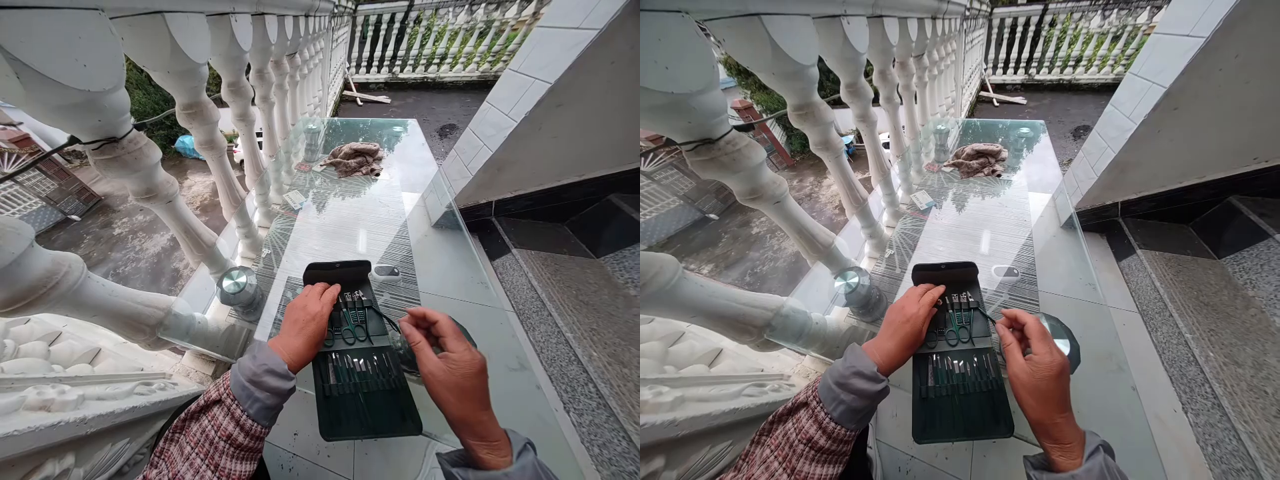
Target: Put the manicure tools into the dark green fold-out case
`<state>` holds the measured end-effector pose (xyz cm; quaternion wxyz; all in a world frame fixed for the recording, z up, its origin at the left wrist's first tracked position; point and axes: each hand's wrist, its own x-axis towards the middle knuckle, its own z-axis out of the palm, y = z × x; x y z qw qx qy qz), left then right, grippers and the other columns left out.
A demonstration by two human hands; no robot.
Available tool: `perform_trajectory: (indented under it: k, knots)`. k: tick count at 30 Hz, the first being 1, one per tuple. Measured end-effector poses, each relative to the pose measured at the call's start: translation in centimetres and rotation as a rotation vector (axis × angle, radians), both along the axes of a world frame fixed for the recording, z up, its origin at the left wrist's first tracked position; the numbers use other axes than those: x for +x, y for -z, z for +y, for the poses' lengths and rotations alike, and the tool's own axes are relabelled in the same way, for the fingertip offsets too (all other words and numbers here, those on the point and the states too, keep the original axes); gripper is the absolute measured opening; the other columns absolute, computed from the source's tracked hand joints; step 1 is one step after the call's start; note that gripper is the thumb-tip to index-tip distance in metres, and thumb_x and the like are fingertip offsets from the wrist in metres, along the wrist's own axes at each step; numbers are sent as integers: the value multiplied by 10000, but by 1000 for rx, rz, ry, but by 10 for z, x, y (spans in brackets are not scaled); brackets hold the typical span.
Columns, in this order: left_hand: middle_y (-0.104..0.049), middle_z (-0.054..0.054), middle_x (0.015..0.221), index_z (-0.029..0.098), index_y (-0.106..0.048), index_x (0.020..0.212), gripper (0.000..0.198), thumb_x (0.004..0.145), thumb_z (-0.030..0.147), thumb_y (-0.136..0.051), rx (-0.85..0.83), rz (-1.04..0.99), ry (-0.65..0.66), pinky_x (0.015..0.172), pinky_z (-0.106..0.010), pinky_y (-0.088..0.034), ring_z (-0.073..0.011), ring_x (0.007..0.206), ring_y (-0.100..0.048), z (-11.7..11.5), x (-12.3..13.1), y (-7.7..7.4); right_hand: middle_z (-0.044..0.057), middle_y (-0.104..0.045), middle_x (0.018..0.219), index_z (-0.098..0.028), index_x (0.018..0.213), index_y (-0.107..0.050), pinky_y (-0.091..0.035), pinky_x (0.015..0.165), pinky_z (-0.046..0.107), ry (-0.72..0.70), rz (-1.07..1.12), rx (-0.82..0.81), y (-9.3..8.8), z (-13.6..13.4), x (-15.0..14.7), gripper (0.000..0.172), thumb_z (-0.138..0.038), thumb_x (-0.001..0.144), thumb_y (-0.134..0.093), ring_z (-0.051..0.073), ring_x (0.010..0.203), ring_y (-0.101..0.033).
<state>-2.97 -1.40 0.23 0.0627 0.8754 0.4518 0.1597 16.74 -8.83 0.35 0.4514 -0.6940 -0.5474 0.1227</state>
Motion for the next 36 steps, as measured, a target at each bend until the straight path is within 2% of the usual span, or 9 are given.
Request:
perform_trajectory:
  k: [4,10,20,26,31,36]
  knots:
    - [-577,-64,1088,173,-464,1203,329,888,102,-398,70,-36,-7,861,-311,-474,-181,997,-535,-1,-8,-4,35,-680,834,-211,997,-597,-506,691,293,51,28,-33,0,-8,13,294,-403,778,-561,162,750,-629]
    - [-593,-64,1013,181,-515,1146,282,895,132,-396,114,59,-81,770,-302,-493,-184,913,-553,-2,-19,-6,43,-675,821,-206,988,-604,-505,663,298,66,-33,-82,1,-22,25,306,-419,779,-535,171,716,-632]
    - [-595,-36,943,199,-500,1169,318,894,101,-374,148,194,-193,722,-265,-470,-170,866,-543,-16,-33,-17,26,-685,771,-231,953,-607,-488,598,263,-79,-134,-97,2,-34,29,285,-432,791,-488,172,691,-644]
    - [-599,-28,915,189,-474,1190,308,902,122,-386,129,274,-176,707,-274,-457,-178,837,-537,-28,-37,-20,8,-674,766,-240,940,-597,-463,563,263,-182,-235,-111,-4,-41,20,232,-389,816,-468,165,668,-627]
    - [-596,-37,970,186,-473,1184,300,897,121,-412,135,240,-100,759,-278,-449,-178,887,-534,-36,-34,-24,26,-652,822,-222,854,-589,-458,666,298,-267,-323,-63,-13,-47,9,195,-329,863,-426,173,762,-592]
    - [-592,-31,991,196,-489,1160,275,907,127,-405,160,193,-81,762,-271,-446,-174,890,-528,-43,-36,-30,99,-599,1044,-183,1008,-559,-420,870,409,-292,-413,58,3,-59,-8,219,-307,862,-454,236,1010,-514]
